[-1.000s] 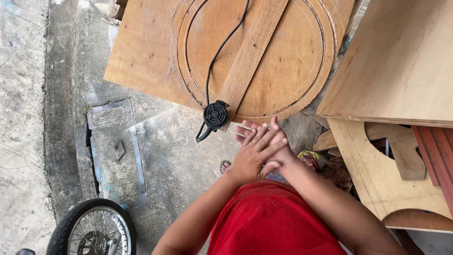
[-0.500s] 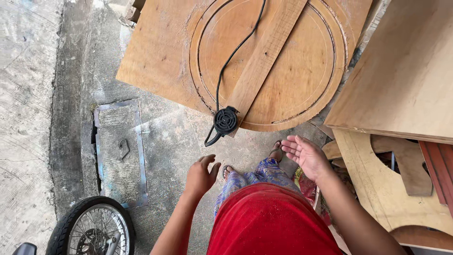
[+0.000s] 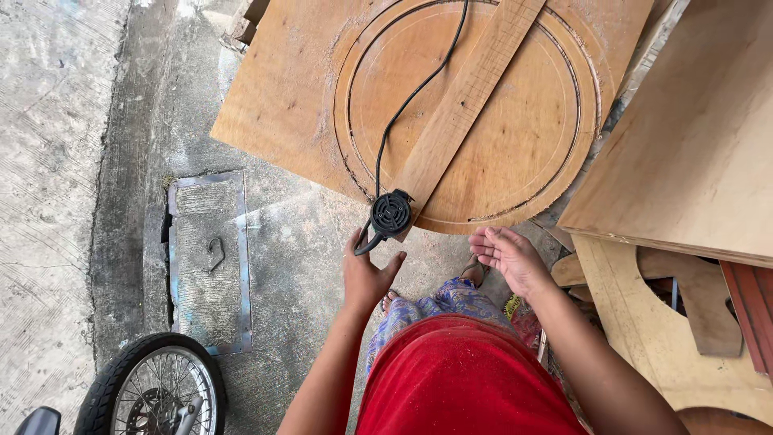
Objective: The person uses a router attached to a wooden compass jig to cut a circular groove in a piece of plywood. The person holds the router and guides it along the circular path, then uses a drill to secure the jig to the center point.
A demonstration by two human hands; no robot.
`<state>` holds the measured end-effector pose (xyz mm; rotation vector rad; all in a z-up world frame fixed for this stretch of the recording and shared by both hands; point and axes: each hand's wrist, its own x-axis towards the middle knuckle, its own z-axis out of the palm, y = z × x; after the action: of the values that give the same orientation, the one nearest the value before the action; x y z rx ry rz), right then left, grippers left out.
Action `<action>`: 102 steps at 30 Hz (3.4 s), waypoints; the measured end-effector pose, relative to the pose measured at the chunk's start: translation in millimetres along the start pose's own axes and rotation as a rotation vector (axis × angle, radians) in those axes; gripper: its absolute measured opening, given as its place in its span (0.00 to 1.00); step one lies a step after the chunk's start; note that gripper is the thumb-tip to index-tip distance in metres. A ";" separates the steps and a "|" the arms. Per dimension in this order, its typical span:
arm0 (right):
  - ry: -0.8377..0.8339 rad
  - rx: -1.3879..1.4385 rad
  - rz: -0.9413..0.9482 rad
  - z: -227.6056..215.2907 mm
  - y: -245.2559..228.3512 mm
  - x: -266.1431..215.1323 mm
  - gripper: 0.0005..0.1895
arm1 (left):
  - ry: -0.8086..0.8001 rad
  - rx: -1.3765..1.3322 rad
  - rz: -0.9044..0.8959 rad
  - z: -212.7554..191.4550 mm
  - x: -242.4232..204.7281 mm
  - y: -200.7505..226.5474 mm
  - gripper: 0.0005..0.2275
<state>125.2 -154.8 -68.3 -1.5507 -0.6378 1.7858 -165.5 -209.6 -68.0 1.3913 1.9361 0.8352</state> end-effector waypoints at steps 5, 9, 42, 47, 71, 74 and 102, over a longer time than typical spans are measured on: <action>0.056 0.029 -0.059 -35.8 -17.4 18.7 0.14 | 0.064 0.015 0.090 15.0 8.7 15.5 0.44; 0.308 -0.038 -0.227 -81.9 -17.5 52.5 0.11 | 0.309 -0.078 0.117 44.7 23.2 0.2 0.32; 0.652 -0.582 -0.416 -199.2 -114.3 217.8 0.33 | 0.726 -0.650 -0.374 146.3 66.8 8.4 0.32; 0.648 -0.268 -0.280 -183.7 -84.1 175.2 0.28 | 0.711 -0.590 -0.316 134.4 64.5 8.6 0.37; -0.340 -0.127 0.535 -37.2 -27.6 79.2 0.24 | 0.456 -0.264 -0.368 92.4 -18.6 7.8 0.27; -0.275 -0.087 0.562 -24.8 -19.8 71.7 0.21 | 0.526 -0.456 -0.463 87.0 -21.4 -26.6 0.19; 0.554 1.021 -0.078 86.3 59.7 112.0 0.20 | 0.181 -1.205 -0.769 10.4 236.0 -169.0 0.11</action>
<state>23.3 -103.0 -170.6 -1.1413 0.4362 1.1826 -317.5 -24.4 -232.3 -0.1314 1.3746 1.3546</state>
